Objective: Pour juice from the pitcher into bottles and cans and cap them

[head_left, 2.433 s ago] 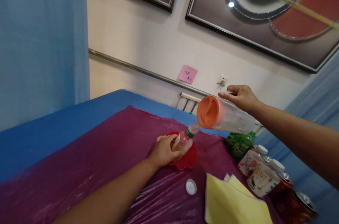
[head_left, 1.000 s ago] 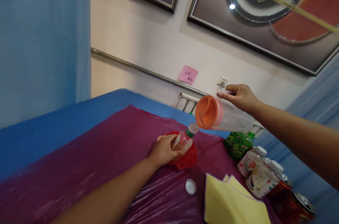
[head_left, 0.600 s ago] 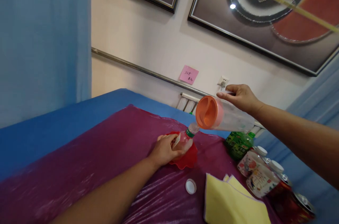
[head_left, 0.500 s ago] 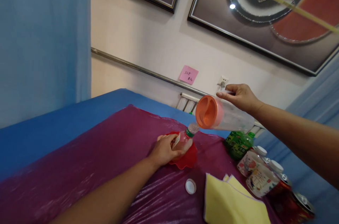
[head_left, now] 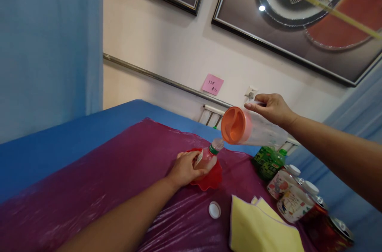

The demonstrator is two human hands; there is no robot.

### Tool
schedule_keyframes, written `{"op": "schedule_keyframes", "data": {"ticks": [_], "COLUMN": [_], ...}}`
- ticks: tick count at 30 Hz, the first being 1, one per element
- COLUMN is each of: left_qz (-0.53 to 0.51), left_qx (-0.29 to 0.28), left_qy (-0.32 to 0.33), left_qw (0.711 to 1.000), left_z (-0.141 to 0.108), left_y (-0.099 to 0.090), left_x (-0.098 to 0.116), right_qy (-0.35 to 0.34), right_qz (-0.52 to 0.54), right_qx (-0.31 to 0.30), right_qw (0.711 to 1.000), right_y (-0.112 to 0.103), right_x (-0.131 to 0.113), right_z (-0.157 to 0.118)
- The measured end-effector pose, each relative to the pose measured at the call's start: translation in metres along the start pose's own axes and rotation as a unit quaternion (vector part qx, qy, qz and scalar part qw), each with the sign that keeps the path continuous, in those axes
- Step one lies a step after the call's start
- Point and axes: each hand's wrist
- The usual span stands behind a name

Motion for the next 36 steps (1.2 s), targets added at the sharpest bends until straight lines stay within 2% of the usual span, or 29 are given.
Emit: {"op": "schedule_keyframes", "data": {"ticks": [8,28,36], "left_qz": [0.003,0.000,0.005], "left_qx": [0.011,0.011,0.003], "left_qy": [-0.001,0.004,0.000], "left_qw": [1.000,1.000,1.000], "left_z": [-0.0015,-0.0021,-0.0019], "left_y": [-0.0002,0.0004,-0.0014], "left_x": [0.0012,0.0007,0.0030], "right_qy": [-0.021,-0.016,-0.039], "right_qz": [-0.011,-0.007,-0.015], "right_qx": [-0.002,-0.014,-0.026], "right_qw": [1.000,1.000,0.999], "right_y": [0.0006,0.0023,0.0033], "right_x": [-0.0025,-0.0020,-0.0079], "right_z": [0.0024,0.0000,0.0014]}}
Point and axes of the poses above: each hand's wrist, its own z-axis towards the middle knuckle, its own y-axis out of the palm, x = y × z, and after that the axes turned 5 degrees about y, right-handed
